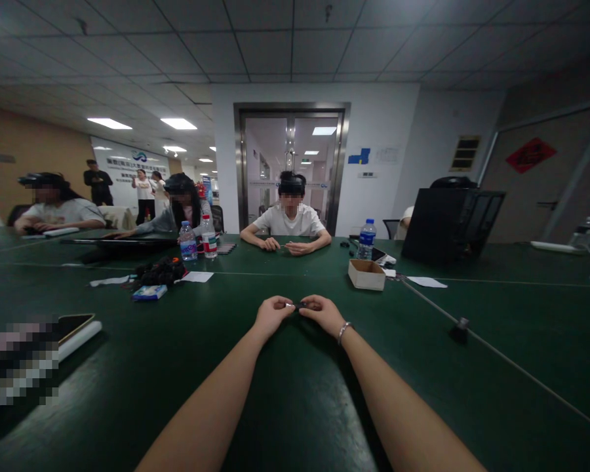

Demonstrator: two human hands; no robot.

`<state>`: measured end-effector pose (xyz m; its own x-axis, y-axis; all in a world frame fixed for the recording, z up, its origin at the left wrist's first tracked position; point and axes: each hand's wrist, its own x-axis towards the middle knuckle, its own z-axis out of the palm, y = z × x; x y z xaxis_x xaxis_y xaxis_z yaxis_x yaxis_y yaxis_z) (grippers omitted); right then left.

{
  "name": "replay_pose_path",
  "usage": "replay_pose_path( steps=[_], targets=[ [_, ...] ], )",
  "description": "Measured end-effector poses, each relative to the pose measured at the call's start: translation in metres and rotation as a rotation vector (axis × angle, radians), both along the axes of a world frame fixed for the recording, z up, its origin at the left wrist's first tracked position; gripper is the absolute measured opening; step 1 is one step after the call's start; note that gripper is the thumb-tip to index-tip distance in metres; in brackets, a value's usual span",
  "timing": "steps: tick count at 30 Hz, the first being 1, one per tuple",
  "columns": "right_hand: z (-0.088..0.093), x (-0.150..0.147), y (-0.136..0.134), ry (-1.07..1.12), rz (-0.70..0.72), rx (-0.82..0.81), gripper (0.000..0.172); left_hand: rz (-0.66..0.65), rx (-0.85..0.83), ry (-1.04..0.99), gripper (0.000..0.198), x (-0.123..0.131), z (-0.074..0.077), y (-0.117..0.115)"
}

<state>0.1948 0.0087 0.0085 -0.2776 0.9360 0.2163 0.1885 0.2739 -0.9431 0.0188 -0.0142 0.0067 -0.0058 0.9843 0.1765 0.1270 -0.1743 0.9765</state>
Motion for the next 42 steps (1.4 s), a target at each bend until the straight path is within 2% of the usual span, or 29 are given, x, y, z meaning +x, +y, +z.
replay_pose_path(
  steps=[4,9,16,23,27,32,42],
  targets=[
    [0.006,0.000,-0.005,0.031,0.015,-0.063,0.038,-0.034,-0.002,-0.039,0.026,0.001,0.004,-0.004],
    [0.014,0.002,-0.010,-0.053,0.008,-0.076,0.040,-0.046,0.041,-0.056,0.023,0.002,0.008,-0.007],
    [0.015,0.006,-0.009,-0.145,0.013,-0.084,0.046,-0.132,0.047,-0.129,0.026,0.004,0.010,-0.008],
    [0.018,0.002,-0.012,-0.106,0.033,-0.105,0.045,-0.082,0.059,-0.092,0.022,0.005,0.015,-0.013],
    [0.020,0.003,-0.013,-0.112,0.045,-0.090,0.044,-0.054,0.049,-0.144,0.030,0.005,0.013,-0.011],
    [0.020,0.003,-0.013,-0.106,0.032,-0.070,0.043,-0.069,0.006,-0.039,0.024,0.006,0.008,-0.007],
    [0.017,0.004,-0.010,-0.108,0.035,-0.074,0.044,-0.115,0.125,-0.032,0.023,0.003,0.008,-0.009]
  ],
)
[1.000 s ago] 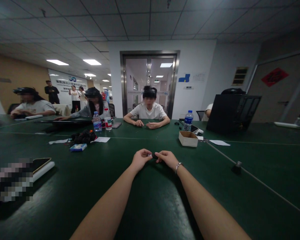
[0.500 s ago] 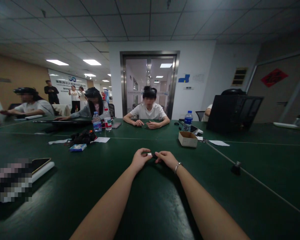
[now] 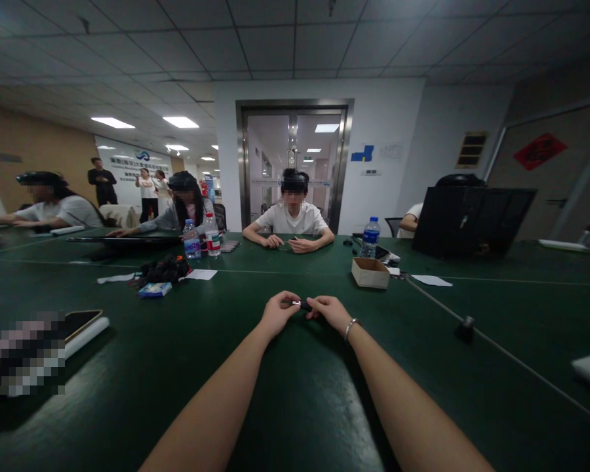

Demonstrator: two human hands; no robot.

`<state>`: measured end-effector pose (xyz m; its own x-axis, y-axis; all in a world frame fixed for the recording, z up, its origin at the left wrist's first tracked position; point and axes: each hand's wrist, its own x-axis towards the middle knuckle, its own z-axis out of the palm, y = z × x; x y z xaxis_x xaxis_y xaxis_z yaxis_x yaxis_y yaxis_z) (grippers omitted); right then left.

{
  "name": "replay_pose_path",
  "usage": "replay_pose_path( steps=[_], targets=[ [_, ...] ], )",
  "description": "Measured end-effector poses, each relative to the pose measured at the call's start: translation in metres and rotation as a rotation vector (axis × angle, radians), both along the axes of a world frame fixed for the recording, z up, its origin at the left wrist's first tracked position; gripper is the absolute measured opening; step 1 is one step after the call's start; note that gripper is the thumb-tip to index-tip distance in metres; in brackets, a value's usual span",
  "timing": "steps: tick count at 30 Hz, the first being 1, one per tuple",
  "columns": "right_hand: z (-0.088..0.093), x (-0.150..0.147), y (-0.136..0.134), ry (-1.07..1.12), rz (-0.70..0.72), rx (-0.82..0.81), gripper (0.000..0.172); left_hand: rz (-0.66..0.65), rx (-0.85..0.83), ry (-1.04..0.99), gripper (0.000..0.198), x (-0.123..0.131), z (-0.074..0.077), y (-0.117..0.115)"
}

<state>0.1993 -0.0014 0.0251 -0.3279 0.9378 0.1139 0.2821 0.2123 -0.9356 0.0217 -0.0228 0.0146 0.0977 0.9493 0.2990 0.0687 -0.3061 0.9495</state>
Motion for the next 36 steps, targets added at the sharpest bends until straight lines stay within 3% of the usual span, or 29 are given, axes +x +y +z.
replay_pose_path(
  steps=[6,10,16,19,22,27,32,36],
  targets=[
    [-0.0039,-0.0003,0.0043,0.007,-0.004,0.008,0.045,0.064,-0.100,-0.041,0.038,0.0031,-0.0045,0.0057],
    [-0.0033,-0.0004,0.0040,-0.016,0.001,0.017,0.045,0.095,-0.205,-0.004,0.032,0.0043,-0.0032,0.0059],
    [-0.0002,-0.0009,0.0007,-0.006,-0.001,0.014,0.043,0.033,-0.025,0.046,0.029,0.0011,-0.0007,0.0016],
    [0.0006,-0.0011,-0.0003,-0.003,0.003,0.010,0.043,0.062,-0.111,0.005,0.037,0.0020,-0.0041,0.0048],
    [0.0010,-0.0013,-0.0007,0.000,0.002,0.009,0.043,0.069,-0.194,0.023,0.033,0.0033,-0.0065,0.0078],
    [0.0002,-0.0008,0.0009,-0.002,0.003,0.003,0.042,0.030,-0.066,0.030,0.030,0.0026,-0.0031,0.0050],
    [-0.0009,-0.0011,0.0018,0.008,0.005,0.006,0.042,0.051,-0.174,0.028,0.027,0.0037,-0.0007,0.0034],
    [-0.0009,-0.0021,0.0009,0.016,-0.005,0.008,0.041,0.010,-0.099,0.026,0.024,0.0040,-0.0008,0.0033]
  ],
)
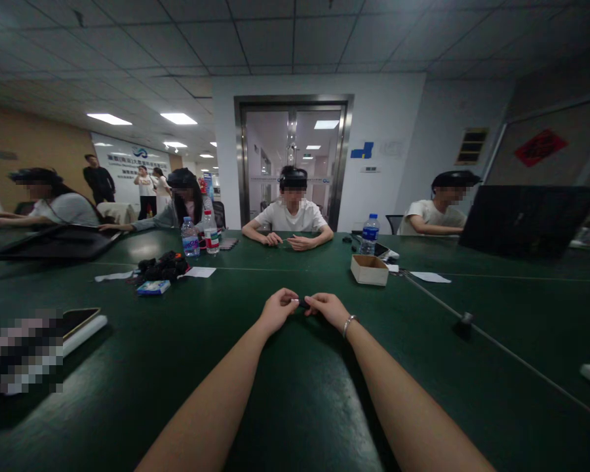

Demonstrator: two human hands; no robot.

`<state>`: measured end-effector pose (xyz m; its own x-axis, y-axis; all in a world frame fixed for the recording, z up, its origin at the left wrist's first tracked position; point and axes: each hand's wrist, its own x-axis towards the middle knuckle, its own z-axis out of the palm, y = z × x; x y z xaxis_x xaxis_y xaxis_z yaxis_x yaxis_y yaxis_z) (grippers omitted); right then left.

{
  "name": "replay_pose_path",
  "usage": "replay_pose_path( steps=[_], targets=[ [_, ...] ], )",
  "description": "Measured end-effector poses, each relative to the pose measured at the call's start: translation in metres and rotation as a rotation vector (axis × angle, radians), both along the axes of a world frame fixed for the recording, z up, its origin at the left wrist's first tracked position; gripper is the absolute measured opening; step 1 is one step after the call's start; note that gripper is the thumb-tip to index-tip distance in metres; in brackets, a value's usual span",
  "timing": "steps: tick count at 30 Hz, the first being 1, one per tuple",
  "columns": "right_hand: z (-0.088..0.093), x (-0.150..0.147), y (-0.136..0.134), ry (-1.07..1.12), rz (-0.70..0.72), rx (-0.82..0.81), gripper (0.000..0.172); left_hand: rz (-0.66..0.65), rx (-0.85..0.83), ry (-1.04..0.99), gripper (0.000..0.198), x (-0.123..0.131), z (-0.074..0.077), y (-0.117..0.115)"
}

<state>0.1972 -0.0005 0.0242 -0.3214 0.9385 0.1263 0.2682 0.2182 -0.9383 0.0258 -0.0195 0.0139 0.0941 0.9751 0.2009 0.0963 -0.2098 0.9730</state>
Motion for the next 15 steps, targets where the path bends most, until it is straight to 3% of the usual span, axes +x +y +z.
replay_pose_path(
  steps=[6,9,12,15],
  targets=[
    [0.0008,-0.0011,-0.0013,0.036,-0.010,-0.024,0.039,0.054,-0.101,-0.052,0.023,0.0010,0.0021,0.0001],
    [0.0011,-0.0016,-0.0014,0.045,-0.008,-0.029,0.039,0.020,-0.045,-0.037,0.018,-0.0002,0.0025,-0.0011],
    [0.0013,-0.0017,-0.0016,0.051,-0.005,-0.034,0.039,0.007,0.004,-0.056,0.028,-0.0019,0.0008,-0.0008],
    [0.0008,-0.0015,-0.0012,0.069,-0.002,-0.042,0.038,0.034,-0.062,-0.074,0.031,-0.0019,-0.0007,0.0007]
  ],
)
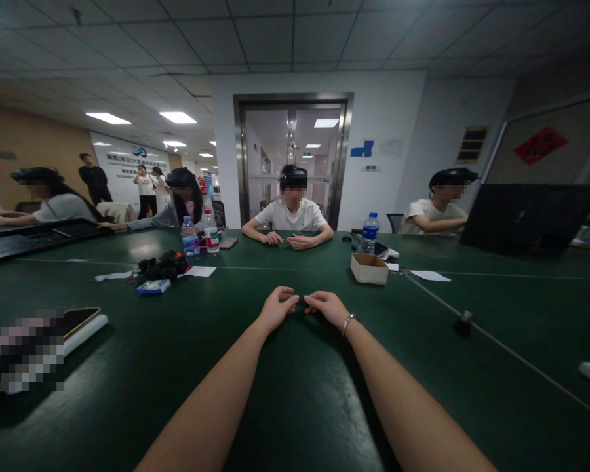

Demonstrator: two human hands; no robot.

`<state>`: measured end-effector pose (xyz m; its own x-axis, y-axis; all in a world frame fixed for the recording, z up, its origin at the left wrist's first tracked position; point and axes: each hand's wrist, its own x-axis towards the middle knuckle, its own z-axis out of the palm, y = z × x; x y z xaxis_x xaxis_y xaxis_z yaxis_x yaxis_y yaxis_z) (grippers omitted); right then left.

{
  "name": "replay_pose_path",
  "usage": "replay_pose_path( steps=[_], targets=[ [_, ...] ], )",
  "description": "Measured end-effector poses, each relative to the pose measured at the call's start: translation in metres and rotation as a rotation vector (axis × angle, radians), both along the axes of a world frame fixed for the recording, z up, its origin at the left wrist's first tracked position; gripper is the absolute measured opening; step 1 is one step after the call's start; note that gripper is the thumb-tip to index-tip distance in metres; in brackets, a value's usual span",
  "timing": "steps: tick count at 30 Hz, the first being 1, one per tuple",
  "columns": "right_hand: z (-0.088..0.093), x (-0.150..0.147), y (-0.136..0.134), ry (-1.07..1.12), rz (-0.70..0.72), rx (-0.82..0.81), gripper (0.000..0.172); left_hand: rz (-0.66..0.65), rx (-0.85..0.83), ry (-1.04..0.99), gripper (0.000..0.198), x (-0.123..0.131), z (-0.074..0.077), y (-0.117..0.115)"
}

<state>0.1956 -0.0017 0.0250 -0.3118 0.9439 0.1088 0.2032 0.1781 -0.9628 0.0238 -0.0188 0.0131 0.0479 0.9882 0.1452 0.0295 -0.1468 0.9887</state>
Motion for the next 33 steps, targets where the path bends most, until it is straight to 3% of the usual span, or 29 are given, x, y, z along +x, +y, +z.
replay_pose_path(
  steps=[4,7,12,21,24,30,33],
  targets=[
    [-0.003,0.000,0.003,0.032,-0.008,-0.009,0.038,-0.025,0.025,0.049,0.022,0.001,0.002,-0.002],
    [-0.006,0.000,0.006,0.052,-0.013,-0.018,0.038,-0.022,0.077,0.053,0.029,0.001,0.004,-0.004],
    [-0.010,0.000,0.009,0.088,-0.021,-0.008,0.038,-0.015,-0.039,0.003,0.024,0.002,0.002,0.000],
    [-0.012,0.000,0.009,0.069,-0.017,0.002,0.037,-0.046,-0.002,-0.018,0.015,0.001,-0.002,0.003],
    [-0.010,0.000,0.009,0.075,-0.015,0.001,0.036,-0.036,0.044,0.012,0.024,0.001,-0.003,0.003],
    [-0.010,0.002,0.012,0.134,-0.062,0.001,0.032,-0.008,0.058,-0.083,0.067,0.001,-0.005,0.005],
    [-0.011,0.001,0.012,0.142,-0.051,-0.011,0.031,0.007,0.022,-0.059,0.054,0.000,-0.007,0.007]
  ],
)
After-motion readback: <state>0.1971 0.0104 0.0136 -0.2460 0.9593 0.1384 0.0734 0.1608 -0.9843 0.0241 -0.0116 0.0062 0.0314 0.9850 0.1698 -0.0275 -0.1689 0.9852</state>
